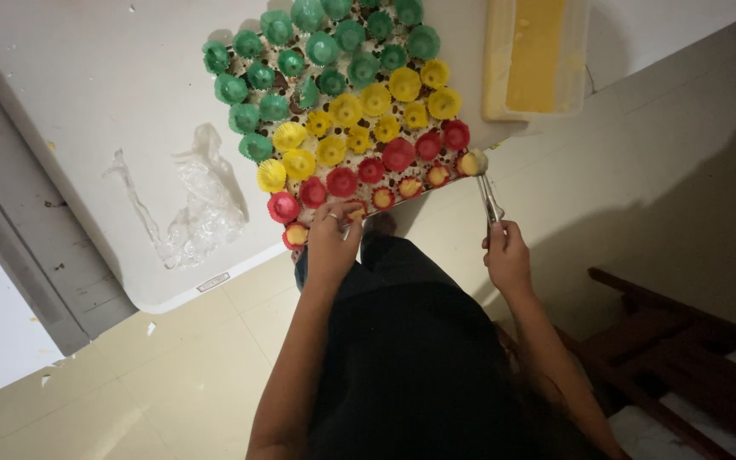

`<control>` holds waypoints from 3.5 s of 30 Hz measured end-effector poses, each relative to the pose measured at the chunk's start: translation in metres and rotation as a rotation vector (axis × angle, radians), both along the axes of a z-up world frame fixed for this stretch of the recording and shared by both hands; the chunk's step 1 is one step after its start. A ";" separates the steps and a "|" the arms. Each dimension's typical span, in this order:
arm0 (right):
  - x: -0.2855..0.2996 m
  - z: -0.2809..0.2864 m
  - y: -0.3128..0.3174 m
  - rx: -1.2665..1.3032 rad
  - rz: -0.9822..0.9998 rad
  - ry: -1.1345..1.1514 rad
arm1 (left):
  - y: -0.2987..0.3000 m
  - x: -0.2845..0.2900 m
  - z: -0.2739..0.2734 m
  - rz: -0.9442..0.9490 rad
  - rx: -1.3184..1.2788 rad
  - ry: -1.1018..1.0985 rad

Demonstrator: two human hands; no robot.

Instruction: Scooping batter into colorful cupcake molds using a cookie scoop.

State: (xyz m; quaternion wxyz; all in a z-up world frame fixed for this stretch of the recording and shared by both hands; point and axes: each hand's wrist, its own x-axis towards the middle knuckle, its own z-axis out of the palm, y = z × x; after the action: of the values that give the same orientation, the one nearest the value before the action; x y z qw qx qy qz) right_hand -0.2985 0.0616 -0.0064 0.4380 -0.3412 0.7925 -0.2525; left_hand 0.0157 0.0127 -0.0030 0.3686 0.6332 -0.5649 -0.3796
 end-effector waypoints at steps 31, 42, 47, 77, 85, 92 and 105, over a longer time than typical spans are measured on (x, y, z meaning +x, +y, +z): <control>-0.009 0.005 0.004 -0.110 -0.028 -0.097 | -0.007 -0.007 -0.001 -0.016 0.003 0.029; -0.031 -0.006 0.013 -0.191 -0.074 -0.391 | -0.009 -0.010 -0.007 -0.015 0.052 -0.045; -0.024 0.017 0.005 -0.157 -0.050 -0.386 | -0.010 -0.011 -0.008 -0.030 0.048 -0.020; 0.008 0.050 -0.060 0.058 0.201 0.451 | -0.078 -0.106 0.012 -0.073 0.018 0.048; 0.000 0.045 -0.054 0.016 0.159 0.353 | -0.111 -0.149 -0.009 -0.030 0.143 0.084; 0.001 0.049 -0.056 0.022 0.150 0.271 | -0.123 -0.159 0.005 0.047 0.315 -0.025; -0.007 0.041 -0.061 0.046 0.249 0.427 | -0.133 -0.134 -0.009 0.077 -0.099 -0.014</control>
State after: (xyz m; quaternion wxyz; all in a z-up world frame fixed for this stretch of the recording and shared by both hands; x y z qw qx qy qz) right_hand -0.3053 0.0003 0.0348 0.2959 -0.4716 0.8245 -0.1007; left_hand -0.1180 -0.1198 -0.0123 0.4098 0.6381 -0.5609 -0.3321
